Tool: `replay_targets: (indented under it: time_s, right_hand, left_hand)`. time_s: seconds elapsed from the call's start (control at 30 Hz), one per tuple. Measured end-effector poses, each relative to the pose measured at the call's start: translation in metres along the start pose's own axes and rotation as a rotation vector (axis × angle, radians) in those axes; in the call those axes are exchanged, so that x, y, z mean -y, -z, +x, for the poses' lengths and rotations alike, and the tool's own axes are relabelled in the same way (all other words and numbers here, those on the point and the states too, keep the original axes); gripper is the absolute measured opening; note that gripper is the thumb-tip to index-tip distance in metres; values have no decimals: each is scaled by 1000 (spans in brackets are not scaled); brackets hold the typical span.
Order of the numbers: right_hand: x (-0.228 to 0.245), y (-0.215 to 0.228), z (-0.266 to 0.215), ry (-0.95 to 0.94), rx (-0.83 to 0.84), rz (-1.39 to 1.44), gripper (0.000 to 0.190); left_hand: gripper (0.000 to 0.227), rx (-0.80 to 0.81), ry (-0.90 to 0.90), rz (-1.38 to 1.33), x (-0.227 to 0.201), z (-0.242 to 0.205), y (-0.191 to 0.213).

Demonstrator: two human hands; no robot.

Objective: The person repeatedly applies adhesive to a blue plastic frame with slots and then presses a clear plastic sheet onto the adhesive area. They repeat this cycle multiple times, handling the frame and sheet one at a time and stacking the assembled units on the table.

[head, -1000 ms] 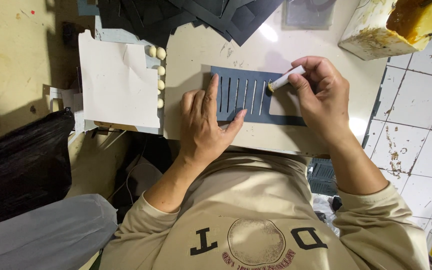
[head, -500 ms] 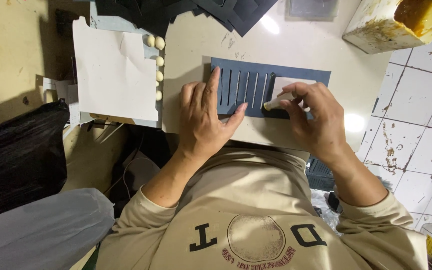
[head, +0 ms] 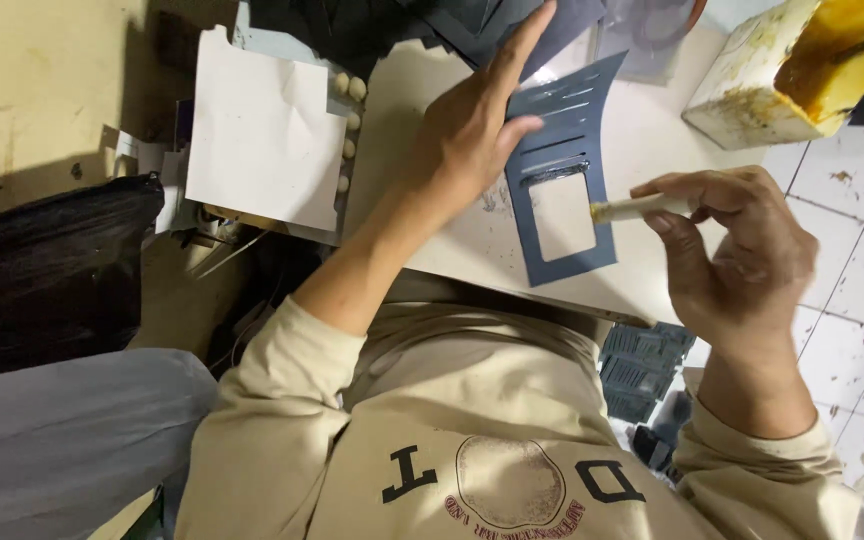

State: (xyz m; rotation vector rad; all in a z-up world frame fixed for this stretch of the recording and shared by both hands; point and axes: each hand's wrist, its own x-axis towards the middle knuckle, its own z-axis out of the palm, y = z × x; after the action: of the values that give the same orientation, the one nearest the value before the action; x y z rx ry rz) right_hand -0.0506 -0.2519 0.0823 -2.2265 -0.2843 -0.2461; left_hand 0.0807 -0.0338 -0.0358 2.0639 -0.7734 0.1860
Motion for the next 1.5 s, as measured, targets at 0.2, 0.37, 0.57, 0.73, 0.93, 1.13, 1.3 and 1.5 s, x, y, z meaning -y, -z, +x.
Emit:
replay_targets:
  time_s: [0.2, 0.37, 0.57, 0.73, 0.93, 1.13, 1.3, 1.5]
  right_hand:
    - [-2, -30, 26, 1, 21, -26, 25]
    - [-12, -53, 32, -7, 67, -86, 26]
    - [-19, -59, 33, -47, 84, -111, 26]
    - [-24, -63, 33, 48, 89, -185, 28]
    - [-21, -60, 15, 141, 131, -280, 19]
    - [-19, -60, -7, 257, 128, -357, 21]
    - [-15, -55, -21, 287, 174, -348, 21]
    - [-11, -36, -33, 233, 274, -335, 19]
  left_hand:
    - [118, -38, 36, 106, 8, -2, 0]
    - [111, -6, 50, 67, 7, -13, 5]
    - [110, 13, 19, 63, 7, -10, 7]
    - [108, 1, 17, 71, 8, -11, 6]
    - [103, -11, -13, 64, 11, -13, 5]
    - [102, -27, -21, 73, 21, -16, -6]
    - [108, -36, -43, 132, 29, -20, -13]
    - [105, -37, -25, 113, 29, -20, -15]
